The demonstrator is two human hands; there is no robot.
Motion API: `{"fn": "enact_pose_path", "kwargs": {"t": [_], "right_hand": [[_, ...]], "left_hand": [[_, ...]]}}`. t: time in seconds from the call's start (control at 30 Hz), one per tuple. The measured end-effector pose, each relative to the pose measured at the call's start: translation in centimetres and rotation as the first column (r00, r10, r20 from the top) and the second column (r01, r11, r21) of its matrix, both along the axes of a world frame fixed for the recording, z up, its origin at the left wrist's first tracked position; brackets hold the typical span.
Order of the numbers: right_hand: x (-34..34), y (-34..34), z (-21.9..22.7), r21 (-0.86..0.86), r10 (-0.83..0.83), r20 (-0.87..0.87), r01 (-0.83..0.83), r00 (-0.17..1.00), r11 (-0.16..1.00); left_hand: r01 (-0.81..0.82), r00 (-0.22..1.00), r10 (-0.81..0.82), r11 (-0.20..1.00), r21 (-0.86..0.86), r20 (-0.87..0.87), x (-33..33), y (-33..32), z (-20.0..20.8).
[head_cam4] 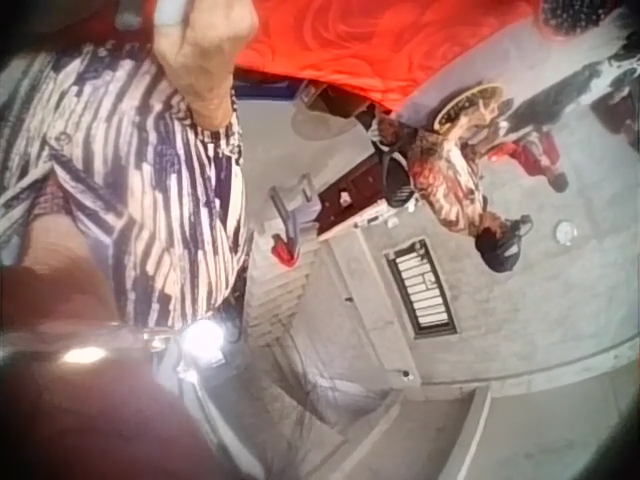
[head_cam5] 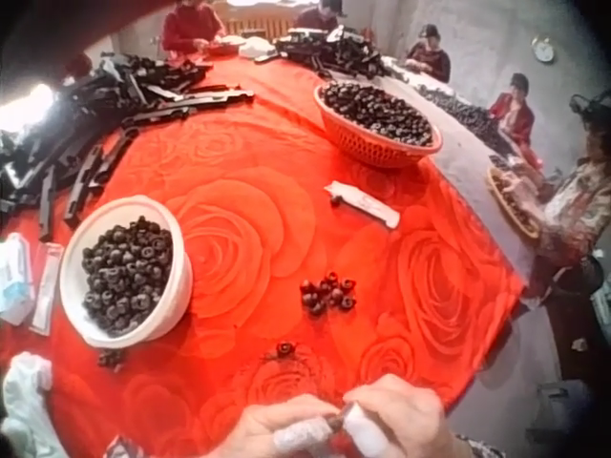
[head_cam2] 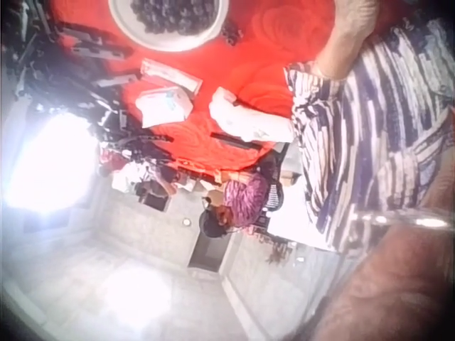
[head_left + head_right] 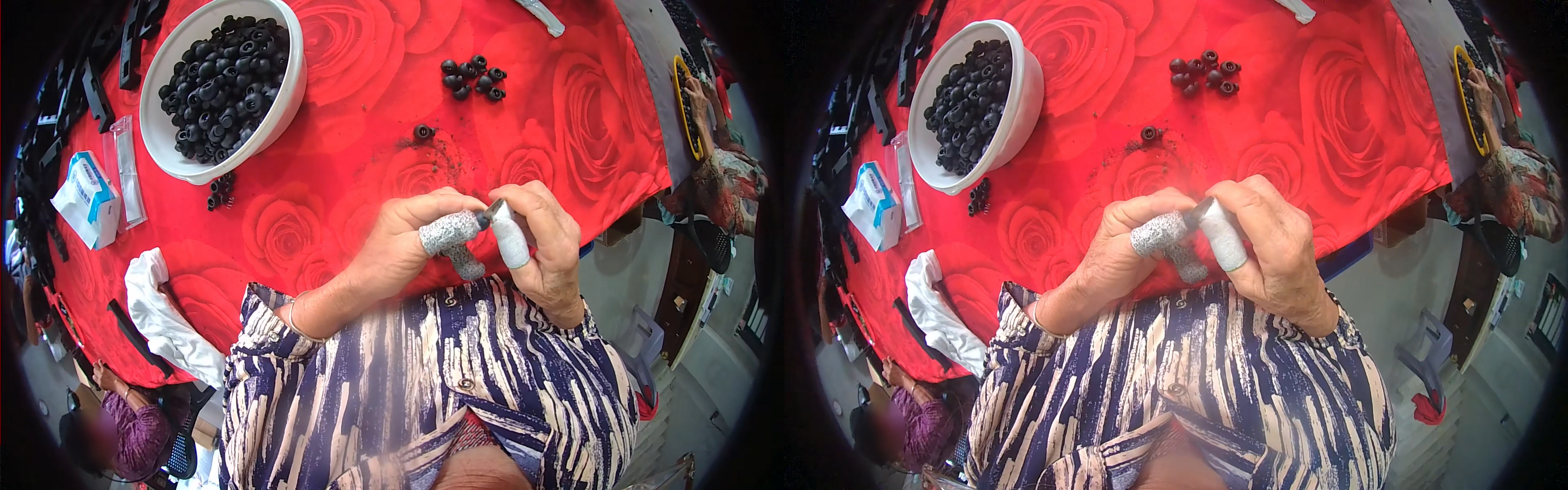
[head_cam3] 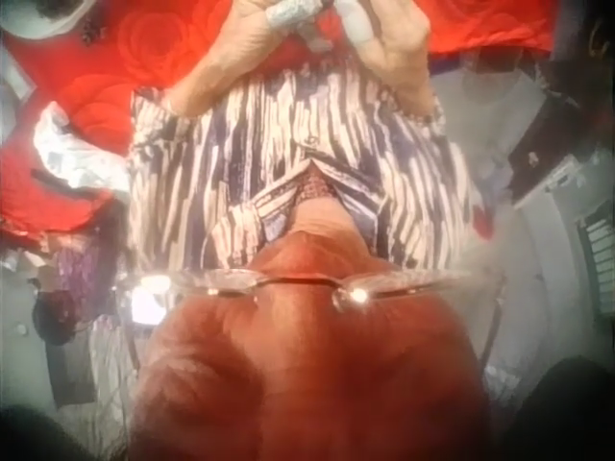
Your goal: The person assembles small plastic/rubber components into a grey housing unit by hand.
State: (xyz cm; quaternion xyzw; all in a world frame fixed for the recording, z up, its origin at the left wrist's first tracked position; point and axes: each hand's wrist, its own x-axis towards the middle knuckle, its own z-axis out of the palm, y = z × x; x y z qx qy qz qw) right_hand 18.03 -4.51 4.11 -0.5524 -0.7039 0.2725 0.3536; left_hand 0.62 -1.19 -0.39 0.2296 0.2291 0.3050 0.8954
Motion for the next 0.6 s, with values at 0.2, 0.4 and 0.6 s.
{"fn": "enact_pose_path", "kwargs": {"t": [0.2, 0.4, 0.6], "right_hand": [[0.10, 0.12, 0.11, -0.060, 0.007, -0.003, -0.007, 1.000, 0.998], [0.15, 0.17, 0.16, -0.092, 0.010, -0.008, -0.010, 1.000, 0.996], [0.22, 0.08, -0.03, -0.110, 0.007, -0.003, -0.007, 1.000, 0.994]], "left_hand": [[-0.024, 0.999, 0.025, 1.000, 0.016, -0.033, 0.08, 0.07, -0.07], [0.004, 0.999, -0.003, 1.000, 0.016, -0.054, -0.05, 0.19, -0.05], [0.027, 0.996, -0.025, 1.000, 0.013, -0.081, -0.17, 0.28, -0.03]]}}
